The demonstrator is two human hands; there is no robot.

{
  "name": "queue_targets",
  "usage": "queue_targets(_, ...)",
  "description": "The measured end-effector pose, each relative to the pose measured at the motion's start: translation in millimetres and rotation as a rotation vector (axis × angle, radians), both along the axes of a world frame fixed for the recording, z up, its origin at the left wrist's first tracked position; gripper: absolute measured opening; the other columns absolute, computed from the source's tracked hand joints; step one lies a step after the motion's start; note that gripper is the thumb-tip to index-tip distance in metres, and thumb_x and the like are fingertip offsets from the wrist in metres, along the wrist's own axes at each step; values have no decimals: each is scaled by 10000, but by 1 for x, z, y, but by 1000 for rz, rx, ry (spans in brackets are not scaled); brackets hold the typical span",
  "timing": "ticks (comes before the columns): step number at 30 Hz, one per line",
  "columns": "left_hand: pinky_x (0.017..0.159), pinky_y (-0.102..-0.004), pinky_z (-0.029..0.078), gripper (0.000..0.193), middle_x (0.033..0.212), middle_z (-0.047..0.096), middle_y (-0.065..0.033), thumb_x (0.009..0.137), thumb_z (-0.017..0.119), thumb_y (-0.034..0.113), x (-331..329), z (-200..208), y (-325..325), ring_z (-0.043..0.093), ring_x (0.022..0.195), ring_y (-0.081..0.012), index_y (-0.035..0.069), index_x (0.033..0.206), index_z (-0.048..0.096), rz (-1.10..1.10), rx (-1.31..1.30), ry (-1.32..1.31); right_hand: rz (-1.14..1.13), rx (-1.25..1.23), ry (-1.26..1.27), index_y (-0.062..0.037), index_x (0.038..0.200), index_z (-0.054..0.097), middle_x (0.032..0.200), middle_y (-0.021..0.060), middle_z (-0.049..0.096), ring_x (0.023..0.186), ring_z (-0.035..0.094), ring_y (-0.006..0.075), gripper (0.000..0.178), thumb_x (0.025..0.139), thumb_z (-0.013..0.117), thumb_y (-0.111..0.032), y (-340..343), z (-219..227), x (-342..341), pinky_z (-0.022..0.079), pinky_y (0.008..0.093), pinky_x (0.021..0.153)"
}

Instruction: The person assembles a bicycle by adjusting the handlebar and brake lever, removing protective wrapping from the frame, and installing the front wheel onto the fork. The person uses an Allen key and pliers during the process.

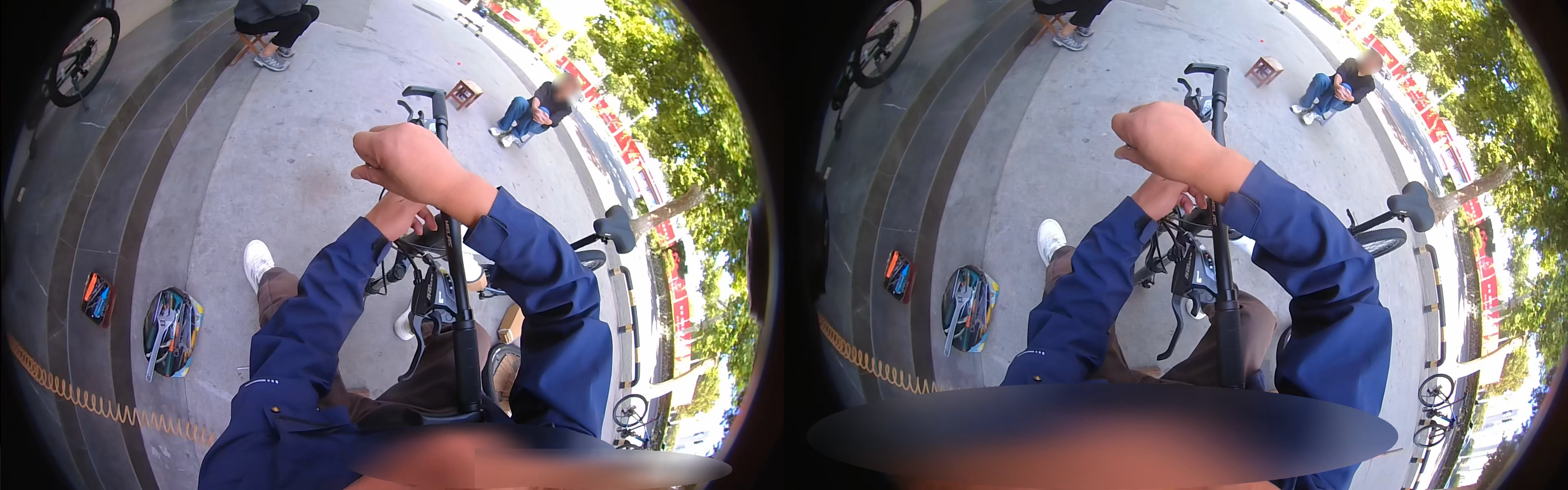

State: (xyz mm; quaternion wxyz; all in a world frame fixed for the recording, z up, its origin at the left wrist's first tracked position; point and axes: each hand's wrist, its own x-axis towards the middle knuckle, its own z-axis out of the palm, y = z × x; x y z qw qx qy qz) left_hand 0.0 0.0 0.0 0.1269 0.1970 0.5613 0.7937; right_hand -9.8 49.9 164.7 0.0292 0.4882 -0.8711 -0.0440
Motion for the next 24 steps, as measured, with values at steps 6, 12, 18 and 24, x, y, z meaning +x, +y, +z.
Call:
queue_targets(6, 615, -281, 530, 536, 1296, 635, -105, 1115, 496, 381, 7, -3, 6, 728, 837, -190, 28, 1515, 453, 78, 100, -103, -97, 27, -409, -36, 1120, 743, 897, 94, 778, 843, 749, 216, 185, 963, 722, -130, 20, 15, -18, 572, 349, 773)
queue_targets(12, 621, -269, 513, 589, 1372, 598, -115, 1046, 602, 250, 11, 5, 0, 704, 860, -156, 42, 1566, 419, 14, 103, 41, -62, -371, -458, -22, 1175, 726, 912, 80, 762, 849, 734, 182, 213, 1028, 575, -57, 26, 22, -12, 576, 319, 797)
queue_targets(18, 625, -269, 507, 715, 1377, 595, -146, 957, 659, 127, 15, 6, -3, 704, 866, -165, 66, 1615, 383, 59, 88, 107, -99, -272, -425, -12, 1163, 717, 928, 86, 757, 859, 732, 178, 238, 1046, 515, -59, 40, 41, -3, 575, 321, 809)
queue_targets(24, 625, -268, 513, 759, 1371, 599, -144, 961, 656, 123, 15, 4, -4, 711, 875, -170, 81, 1645, 329, 68, 75, 115, -163, -239, -465, -11, 1144, 716, 935, 92, 762, 859, 738, 189, 225, 1020, 530, -36, 45, 35, -2, 578, 335, 806)
